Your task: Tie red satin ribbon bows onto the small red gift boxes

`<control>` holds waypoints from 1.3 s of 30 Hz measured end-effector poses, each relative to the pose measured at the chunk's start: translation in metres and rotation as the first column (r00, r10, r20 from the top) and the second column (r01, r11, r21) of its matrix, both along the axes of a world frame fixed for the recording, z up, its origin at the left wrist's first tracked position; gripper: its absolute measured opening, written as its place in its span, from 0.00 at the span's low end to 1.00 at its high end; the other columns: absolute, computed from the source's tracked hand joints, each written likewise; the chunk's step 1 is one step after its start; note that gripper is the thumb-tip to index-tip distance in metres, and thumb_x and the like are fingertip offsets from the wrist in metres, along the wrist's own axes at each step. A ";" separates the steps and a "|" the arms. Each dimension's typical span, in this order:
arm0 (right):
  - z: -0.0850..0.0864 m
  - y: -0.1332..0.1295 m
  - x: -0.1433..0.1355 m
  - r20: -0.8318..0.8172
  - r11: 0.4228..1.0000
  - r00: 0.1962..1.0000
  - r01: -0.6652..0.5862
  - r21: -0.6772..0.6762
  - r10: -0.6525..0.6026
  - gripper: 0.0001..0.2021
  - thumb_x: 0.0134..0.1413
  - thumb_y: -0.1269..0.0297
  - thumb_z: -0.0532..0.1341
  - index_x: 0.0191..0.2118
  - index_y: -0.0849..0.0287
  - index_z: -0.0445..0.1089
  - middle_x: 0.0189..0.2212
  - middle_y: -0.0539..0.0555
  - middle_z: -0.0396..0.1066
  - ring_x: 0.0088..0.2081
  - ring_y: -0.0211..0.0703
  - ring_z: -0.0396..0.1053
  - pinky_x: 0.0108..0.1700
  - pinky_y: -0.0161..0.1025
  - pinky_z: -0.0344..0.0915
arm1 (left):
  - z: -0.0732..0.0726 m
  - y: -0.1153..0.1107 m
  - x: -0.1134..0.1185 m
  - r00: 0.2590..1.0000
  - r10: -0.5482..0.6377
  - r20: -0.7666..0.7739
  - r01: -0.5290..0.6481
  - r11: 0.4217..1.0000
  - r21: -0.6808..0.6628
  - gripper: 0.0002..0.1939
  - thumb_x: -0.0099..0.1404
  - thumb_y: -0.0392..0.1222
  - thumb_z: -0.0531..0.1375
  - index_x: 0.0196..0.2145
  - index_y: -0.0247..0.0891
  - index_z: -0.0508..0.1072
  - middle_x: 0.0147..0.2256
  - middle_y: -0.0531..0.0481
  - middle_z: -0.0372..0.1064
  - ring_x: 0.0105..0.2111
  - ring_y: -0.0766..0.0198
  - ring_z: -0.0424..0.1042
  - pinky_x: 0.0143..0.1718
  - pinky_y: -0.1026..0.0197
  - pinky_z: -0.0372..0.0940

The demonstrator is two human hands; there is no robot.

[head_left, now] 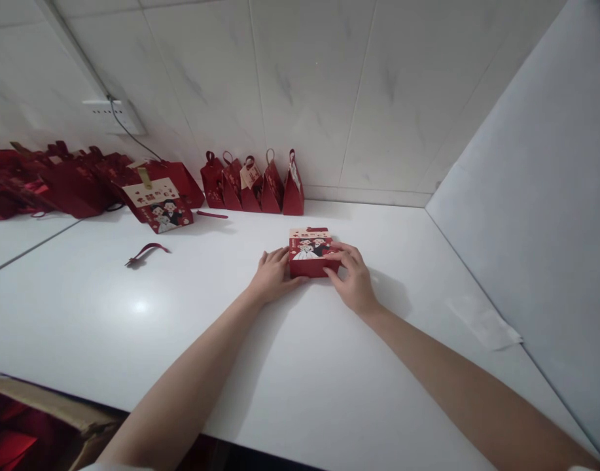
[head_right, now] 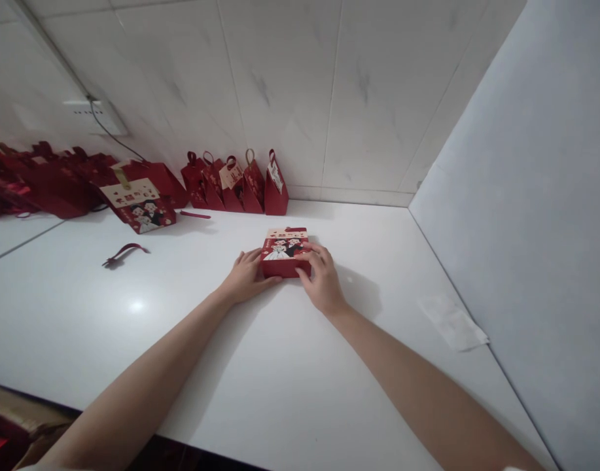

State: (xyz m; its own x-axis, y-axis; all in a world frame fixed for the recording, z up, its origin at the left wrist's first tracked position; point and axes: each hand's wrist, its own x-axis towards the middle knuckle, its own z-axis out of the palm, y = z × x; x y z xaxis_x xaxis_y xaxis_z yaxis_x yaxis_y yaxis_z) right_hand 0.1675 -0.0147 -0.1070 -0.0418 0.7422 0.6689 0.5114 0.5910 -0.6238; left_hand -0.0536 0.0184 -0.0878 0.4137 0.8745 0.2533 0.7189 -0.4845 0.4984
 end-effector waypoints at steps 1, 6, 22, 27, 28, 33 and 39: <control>0.000 0.000 0.000 -0.007 1.000 1.000 0.001 0.003 -0.001 0.10 0.57 0.72 0.59 0.42 0.51 0.69 0.53 0.57 0.66 0.58 0.52 0.64 0.60 0.57 0.63 | 0.002 -0.001 0.001 0.999 -0.023 0.046 0.022 1.000 0.011 0.34 0.60 0.58 0.63 0.60 0.42 0.65 0.59 0.39 0.63 0.59 0.43 0.62 0.62 0.38 0.51; -0.001 0.000 -0.002 -0.032 0.997 0.998 -0.050 -0.066 0.048 0.02 0.55 0.67 0.62 0.34 0.53 0.69 0.53 0.58 0.65 0.57 0.54 0.65 0.60 0.55 0.63 | 0.014 -0.011 0.006 0.961 -0.112 0.255 0.055 0.974 0.221 0.31 0.62 0.46 0.64 0.61 0.47 0.63 0.57 0.43 0.63 0.56 0.52 0.67 0.55 0.53 0.66; -0.003 -0.004 -0.003 -0.075 0.970 0.981 -0.189 -0.154 0.180 0.12 0.60 0.54 0.61 0.46 0.53 0.68 0.52 0.58 0.64 0.46 0.48 0.70 0.45 0.48 0.74 | 0.019 -0.017 0.016 0.732 0.074 0.677 0.150 0.952 -0.266 0.34 0.66 0.70 0.44 0.43 0.36 0.70 0.43 0.41 0.75 0.43 0.52 0.74 0.45 0.51 0.68; -0.002 -0.008 -0.002 -0.031 0.958 0.971 -0.239 -0.160 0.237 0.20 0.60 0.54 0.60 0.56 0.51 0.61 0.53 0.58 0.66 0.47 0.49 0.71 0.44 0.46 0.74 | 0.029 -0.021 0.025 0.646 0.187 0.740 0.325 0.810 -0.489 0.32 0.69 0.65 0.46 0.49 0.35 0.72 0.47 0.41 0.75 0.50 0.48 0.72 0.53 0.47 0.63; -0.001 -0.008 -0.001 -0.019 0.952 0.963 -0.267 -0.149 0.267 0.21 0.61 0.53 0.59 0.57 0.51 0.60 0.54 0.58 0.65 0.48 0.50 0.71 0.45 0.47 0.74 | 0.031 -0.023 0.025 0.652 0.146 0.744 0.350 0.812 -0.466 0.30 0.70 0.62 0.47 0.49 0.35 0.72 0.48 0.41 0.74 0.50 0.48 0.71 0.54 0.47 0.62; 0.005 -0.011 0.005 0.027 0.941 0.944 -0.326 -0.085 0.330 0.24 0.64 0.44 0.50 0.58 0.53 0.61 0.59 0.61 0.62 0.55 0.54 0.68 0.53 0.51 0.70 | 0.034 -0.031 0.025 0.723 -0.051 0.689 0.326 0.904 -0.275 0.24 0.71 0.55 0.51 0.54 0.36 0.69 0.55 0.40 0.68 0.55 0.48 0.66 0.58 0.47 0.58; 0.008 -0.013 0.004 0.161 0.971 0.963 -0.228 0.068 0.215 0.20 0.65 0.52 0.53 0.57 0.56 0.58 0.60 0.65 0.60 0.59 0.56 0.64 0.52 0.51 0.71 | 0.028 -0.024 0.016 0.764 -0.224 0.605 0.320 0.946 -0.054 0.20 0.69 0.54 0.53 0.51 0.39 0.69 0.63 0.41 0.57 0.61 0.47 0.59 0.62 0.46 0.55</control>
State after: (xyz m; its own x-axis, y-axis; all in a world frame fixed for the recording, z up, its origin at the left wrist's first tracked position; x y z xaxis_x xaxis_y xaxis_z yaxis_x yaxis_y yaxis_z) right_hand 0.1710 -0.0277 -0.0992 -0.3045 0.6437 0.7021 0.4464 0.7475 -0.4918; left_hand -0.0373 -0.0054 -0.0599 0.4541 0.7941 0.4039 0.1146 -0.5017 0.8574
